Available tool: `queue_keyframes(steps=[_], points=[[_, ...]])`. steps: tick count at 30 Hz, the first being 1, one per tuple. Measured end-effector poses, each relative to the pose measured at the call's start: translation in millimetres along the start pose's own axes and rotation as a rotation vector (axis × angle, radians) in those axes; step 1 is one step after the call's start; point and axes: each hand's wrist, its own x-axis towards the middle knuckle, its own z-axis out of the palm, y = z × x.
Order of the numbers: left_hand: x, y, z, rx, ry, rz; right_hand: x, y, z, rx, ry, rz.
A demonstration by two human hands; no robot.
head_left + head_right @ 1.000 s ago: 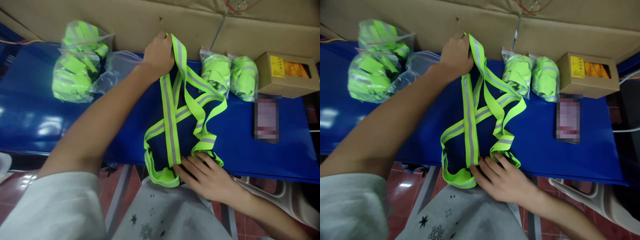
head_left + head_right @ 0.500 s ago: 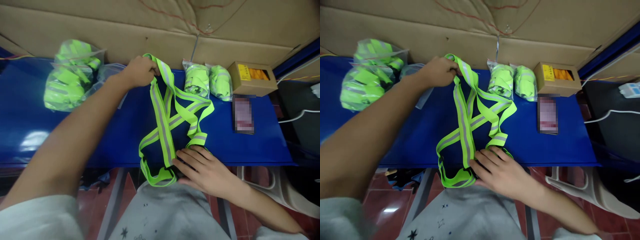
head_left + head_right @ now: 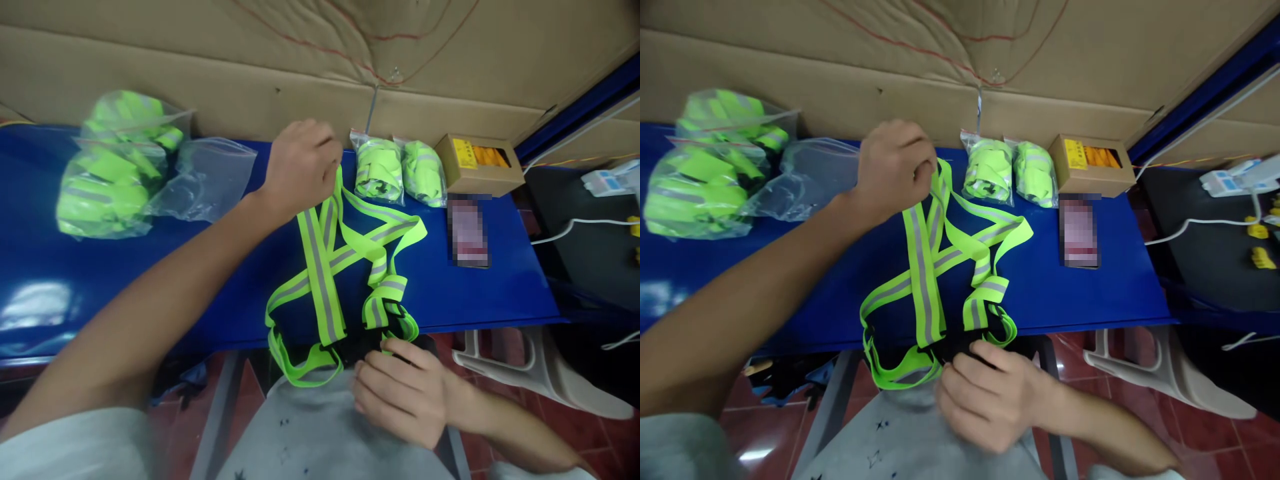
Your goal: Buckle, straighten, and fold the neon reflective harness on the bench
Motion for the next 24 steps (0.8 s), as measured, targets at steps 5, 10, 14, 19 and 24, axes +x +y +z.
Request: queue_keyframes(steps=[5, 10, 14, 19, 24], points=[[-9, -6, 1.3, -0.058, -0.095, 0.25, 6, 40, -19, -0.093, 0.017, 0.188], [-48, 10, -4.8, -0.072, -0.014, 0.178, 52, 125, -13, -0.309, -0.192, 0.484], [-113, 57, -20.6, -0.149, -0.089, 0.189, 91, 178, 16, -0.421, -0.526, 0.495], [-172, 76, -28.0, -0.11, -0.272, 0.012, 131, 200, 33, -0.52, -0.514, 0.667], [-174, 62, -31.5, 0.038, -0.235, -0.148, 170, 206, 36, -0.564, -0.423, 0.819]])
